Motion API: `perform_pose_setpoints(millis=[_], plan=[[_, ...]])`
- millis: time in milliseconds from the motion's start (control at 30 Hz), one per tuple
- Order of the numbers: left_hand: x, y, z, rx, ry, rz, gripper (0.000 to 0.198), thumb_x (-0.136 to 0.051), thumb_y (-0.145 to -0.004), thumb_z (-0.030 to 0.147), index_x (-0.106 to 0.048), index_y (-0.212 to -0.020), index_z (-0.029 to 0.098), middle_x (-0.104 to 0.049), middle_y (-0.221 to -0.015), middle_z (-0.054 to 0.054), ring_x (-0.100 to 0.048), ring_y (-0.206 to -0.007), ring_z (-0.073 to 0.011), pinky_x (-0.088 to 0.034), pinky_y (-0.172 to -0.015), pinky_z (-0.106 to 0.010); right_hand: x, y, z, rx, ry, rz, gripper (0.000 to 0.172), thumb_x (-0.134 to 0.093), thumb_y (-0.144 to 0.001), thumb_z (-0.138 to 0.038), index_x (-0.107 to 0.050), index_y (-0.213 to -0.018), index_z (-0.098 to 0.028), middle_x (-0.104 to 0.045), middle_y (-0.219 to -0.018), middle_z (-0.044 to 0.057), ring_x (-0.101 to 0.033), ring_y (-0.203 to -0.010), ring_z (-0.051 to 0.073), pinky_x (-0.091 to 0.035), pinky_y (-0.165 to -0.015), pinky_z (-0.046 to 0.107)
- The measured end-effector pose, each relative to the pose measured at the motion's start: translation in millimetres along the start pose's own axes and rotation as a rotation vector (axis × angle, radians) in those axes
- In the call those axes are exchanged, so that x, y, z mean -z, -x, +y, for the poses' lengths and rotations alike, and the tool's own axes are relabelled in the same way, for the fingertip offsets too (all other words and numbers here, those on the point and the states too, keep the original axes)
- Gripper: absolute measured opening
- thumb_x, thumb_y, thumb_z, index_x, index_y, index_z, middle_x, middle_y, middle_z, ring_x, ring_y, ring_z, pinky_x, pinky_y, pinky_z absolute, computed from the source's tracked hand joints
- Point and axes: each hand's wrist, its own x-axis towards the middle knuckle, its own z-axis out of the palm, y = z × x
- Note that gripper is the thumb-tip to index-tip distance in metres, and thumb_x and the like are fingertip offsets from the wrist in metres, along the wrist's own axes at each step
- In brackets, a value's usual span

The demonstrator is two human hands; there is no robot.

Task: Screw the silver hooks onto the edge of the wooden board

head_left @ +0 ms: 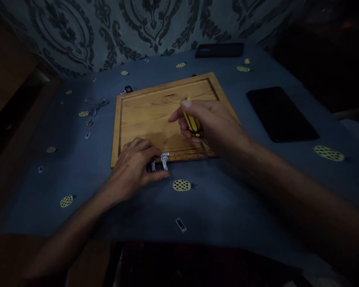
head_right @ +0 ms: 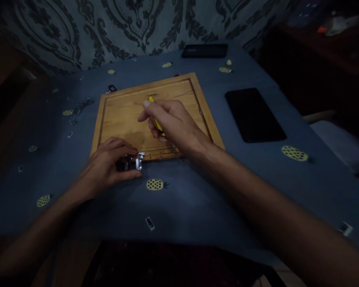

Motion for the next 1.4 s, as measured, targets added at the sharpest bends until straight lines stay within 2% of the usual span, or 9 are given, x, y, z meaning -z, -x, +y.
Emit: perform_pose_setpoints(millis=[67, 167, 233, 300, 433, 633, 867, 1067, 1400], plan=[[-0.1, 0.0, -0.1, 0.007, -0.002, 0.008, 0.041, -0.084, -0.079, 0.05, -0.075, -0.105, 0.02, -0.07, -0.103, -0.006, -0.062, -0.103, -0.0283, -0.05, -0.09, -0.046, 0.4, -1.8, -2.0, 0.055, -0.06, 0.089, 0.056, -0.056, -0.094, -0.068, -0.069, -0.074, -0.018, -0.057, -0.071, 0.002, -0.054, -0.062, 0.011, -0.042, -0.053, 0.025], [0.2, -0.3, -0.2, 0.012, -0.007, 0.011, 0.04, -0.084, -0.078, 0.051, -0.075, -0.103, 0.021, -0.071, -0.103, -0.006, -0.062, -0.103, -0.0285, -0.05, -0.09, -0.046, 0.2, -1.0, -5.0, 0.147, -0.027, 0.16, 0.056, -0.057, -0.093, -0.07, -0.069, -0.073, -0.019, -0.051, -0.067, 0.0, -0.05, -0.059, 0.01, -0.041, -0.051, 0.023], [0.2, -0.6, -0.3, 0.013, -0.01, 0.009, 0.04, -0.085, -0.078, 0.051, -0.076, -0.103, 0.021, -0.072, -0.103, -0.006, -0.063, -0.102, -0.0283, -0.05, -0.09, -0.046, -1.2, 2.2, -7.5, 0.172, -0.033, 0.146, 0.054, -0.056, -0.093, -0.069, -0.068, -0.076, -0.02, -0.045, -0.06, -0.003, -0.043, -0.05, 0.008, -0.037, -0.044, 0.024], [0.0, -0.6, -0.5, 0.013, -0.011, 0.009, 0.04, -0.085, -0.078, 0.05, -0.076, -0.104, 0.022, -0.072, -0.103, -0.006, -0.063, -0.102, -0.0275, -0.05, -0.09, -0.045, -3.4, 6.5, -9.9, 0.224, -0.04, 0.121, 0.05, -0.058, -0.093, -0.068, -0.065, -0.077, -0.021, -0.046, -0.059, -0.004, -0.046, -0.047, 0.008, -0.039, -0.041, 0.024], [-0.4, -0.1, -0.7, 0.011, -0.015, 0.013, 0.04, -0.085, -0.079, 0.05, -0.075, -0.104, 0.021, -0.071, -0.103, -0.005, -0.063, -0.102, -0.0273, -0.049, -0.09, -0.043, -7.6, 14.2, -13.3, 0.349, 0.047, 0.108, 0.047, -0.064, -0.09, -0.066, -0.058, -0.076, -0.022, -0.053, -0.066, -0.004, -0.057, -0.052, 0.009, -0.049, -0.046, 0.023], [2.1, -0.8, 1.6, 0.032, -0.011, -0.016, 0.039, -0.084, -0.079, 0.05, -0.075, -0.104, 0.021, -0.071, -0.104, -0.005, -0.063, -0.103, -0.0273, -0.049, -0.089, -0.043, -8.7, 18.3, -16.1, 0.412, 0.133, 0.173, 0.042, -0.06, -0.094, -0.063, -0.057, -0.079, -0.024, -0.053, -0.07, -0.004, -0.058, -0.057, 0.009, -0.051, -0.048, 0.02], [3.1, -1.0, 2.6, 0.051, -0.018, -0.036, 0.041, -0.08, -0.081, 0.056, -0.075, -0.104, 0.023, -0.071, -0.105, -0.004, -0.062, -0.104, -0.026, -0.049, -0.088, -0.042, -8.0, 19.0, -15.5, 0.399, 0.197, 0.136, 0.041, -0.06, -0.096, -0.059, -0.053, -0.076, -0.023, -0.054, -0.07, -0.003, -0.057, -0.057, 0.009, -0.046, -0.049, 0.022], [3.1, -0.9, 2.7, 0.05, 0.005, -0.029, 0.041, -0.081, -0.08, 0.055, -0.074, -0.105, 0.023, -0.07, -0.106, -0.005, -0.062, -0.104, -0.0266, -0.048, -0.09, -0.042, -9.9, 20.5, -17.7, 0.342, 0.22, 0.136, 0.044, -0.06, -0.093, -0.066, -0.054, -0.079, -0.024, -0.055, -0.073, -0.001, -0.057, -0.058, 0.011, -0.048, -0.051, 0.026], [1.6, 0.3, 1.1, 0.035, -0.002, -0.021, 0.041, -0.081, -0.08, 0.054, -0.074, -0.105, 0.022, -0.069, -0.103, -0.005, -0.062, -0.102, -0.0262, -0.048, -0.088, -0.041, -12.4, 20.3, -18.0, 0.309, 0.222, 0.114, 0.044, -0.061, -0.092, -0.066, -0.053, -0.078, -0.025, -0.055, -0.074, -0.001, -0.057, -0.06, 0.012, -0.047, -0.05, 0.026]])
